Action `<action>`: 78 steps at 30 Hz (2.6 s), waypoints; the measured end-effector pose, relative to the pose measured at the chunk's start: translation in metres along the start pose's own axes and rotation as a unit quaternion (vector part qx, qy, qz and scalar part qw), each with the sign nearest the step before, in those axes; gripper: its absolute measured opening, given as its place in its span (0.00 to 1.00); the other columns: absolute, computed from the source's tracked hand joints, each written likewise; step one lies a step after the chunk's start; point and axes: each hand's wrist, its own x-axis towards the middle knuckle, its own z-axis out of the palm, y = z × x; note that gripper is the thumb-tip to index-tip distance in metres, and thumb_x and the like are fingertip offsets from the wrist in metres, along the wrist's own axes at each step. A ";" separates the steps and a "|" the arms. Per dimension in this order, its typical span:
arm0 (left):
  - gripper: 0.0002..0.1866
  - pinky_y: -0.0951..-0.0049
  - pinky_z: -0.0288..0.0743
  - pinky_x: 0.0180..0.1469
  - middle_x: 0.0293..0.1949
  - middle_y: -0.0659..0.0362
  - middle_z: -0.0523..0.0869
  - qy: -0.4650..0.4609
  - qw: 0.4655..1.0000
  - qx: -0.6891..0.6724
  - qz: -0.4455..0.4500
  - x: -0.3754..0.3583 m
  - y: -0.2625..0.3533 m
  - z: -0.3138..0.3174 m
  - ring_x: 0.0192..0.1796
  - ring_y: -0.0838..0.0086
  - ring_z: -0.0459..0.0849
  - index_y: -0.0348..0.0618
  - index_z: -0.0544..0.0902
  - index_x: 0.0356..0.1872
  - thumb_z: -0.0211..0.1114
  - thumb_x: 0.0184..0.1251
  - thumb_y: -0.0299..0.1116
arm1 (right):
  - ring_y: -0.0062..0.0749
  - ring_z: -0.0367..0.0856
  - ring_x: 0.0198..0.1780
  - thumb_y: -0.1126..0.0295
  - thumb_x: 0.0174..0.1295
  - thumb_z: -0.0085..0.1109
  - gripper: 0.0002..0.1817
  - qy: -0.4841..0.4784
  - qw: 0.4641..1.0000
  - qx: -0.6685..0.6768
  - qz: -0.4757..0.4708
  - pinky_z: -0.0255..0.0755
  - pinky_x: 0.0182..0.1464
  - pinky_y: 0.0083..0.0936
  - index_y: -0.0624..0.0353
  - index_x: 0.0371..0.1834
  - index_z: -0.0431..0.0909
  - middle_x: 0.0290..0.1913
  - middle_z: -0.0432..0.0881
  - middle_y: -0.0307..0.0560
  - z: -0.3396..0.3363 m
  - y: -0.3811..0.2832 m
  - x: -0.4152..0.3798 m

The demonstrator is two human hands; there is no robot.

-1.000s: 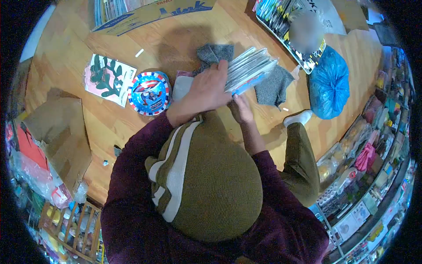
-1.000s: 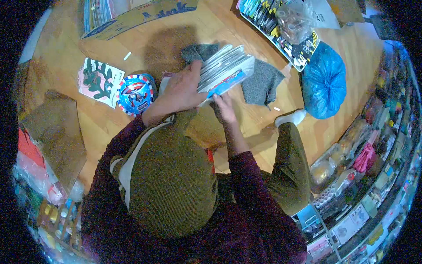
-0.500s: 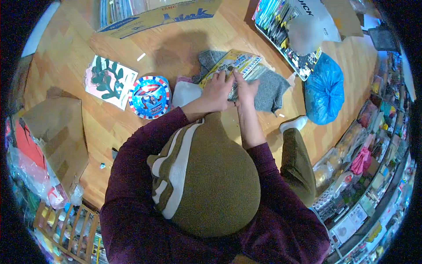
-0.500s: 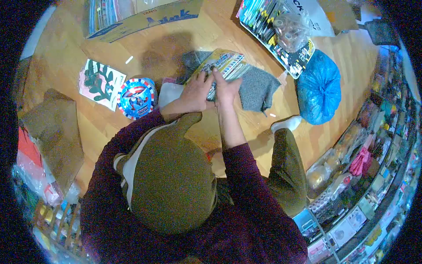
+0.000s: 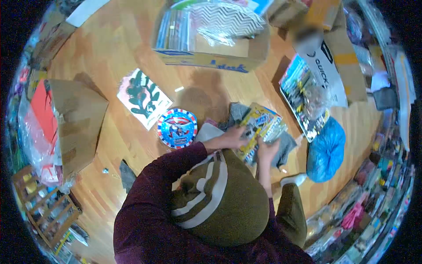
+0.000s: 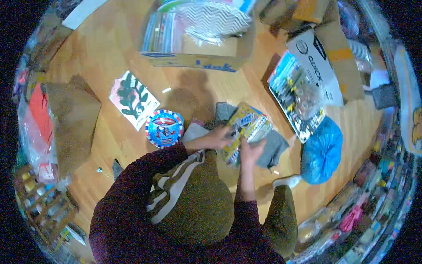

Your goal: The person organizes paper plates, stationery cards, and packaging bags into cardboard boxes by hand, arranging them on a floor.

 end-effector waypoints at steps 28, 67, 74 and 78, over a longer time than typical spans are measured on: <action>0.05 0.77 0.69 0.32 0.28 0.59 0.74 0.619 0.731 -0.078 -0.277 -0.269 -0.104 -0.159 0.31 0.77 0.72 0.35 0.71 0.31 0.52 0.59 0.27 | 0.54 0.74 0.40 0.64 0.35 0.68 0.39 -0.120 0.910 -0.392 0.059 0.69 0.38 0.41 0.60 0.51 0.57 0.37 0.75 0.61 -0.011 -0.032 0.027; 0.25 0.58 0.66 0.39 0.42 0.46 0.68 0.472 0.385 0.345 -0.714 -0.209 -0.158 -0.146 0.45 0.57 0.70 0.45 0.65 0.48 0.44 0.58 0.53 | 0.38 0.73 0.48 0.78 0.47 0.55 0.29 -0.082 0.919 0.377 0.075 0.69 0.50 0.31 0.65 0.55 0.57 0.51 0.70 0.51 -0.034 -0.098 0.071; 0.26 0.55 0.62 0.44 0.47 0.43 0.67 0.516 0.312 0.346 -0.719 -0.213 -0.154 -0.152 0.50 0.54 0.67 0.45 0.64 0.50 0.40 0.59 0.54 | 0.35 0.74 0.44 0.80 0.44 0.58 0.30 -0.072 0.963 0.256 -0.041 0.69 0.47 0.28 0.66 0.53 0.58 0.46 0.72 0.50 0.034 -0.182 0.068; 0.27 0.52 0.58 0.48 0.51 0.40 0.65 0.523 0.283 0.324 -0.736 -0.216 -0.147 -0.156 0.54 0.52 0.64 0.45 0.63 0.53 0.40 0.60 0.54 | 0.32 0.74 0.42 0.78 0.46 0.58 0.27 -0.100 0.976 0.147 -0.125 0.70 0.45 0.26 0.67 0.51 0.61 0.45 0.72 0.50 0.074 -0.229 0.088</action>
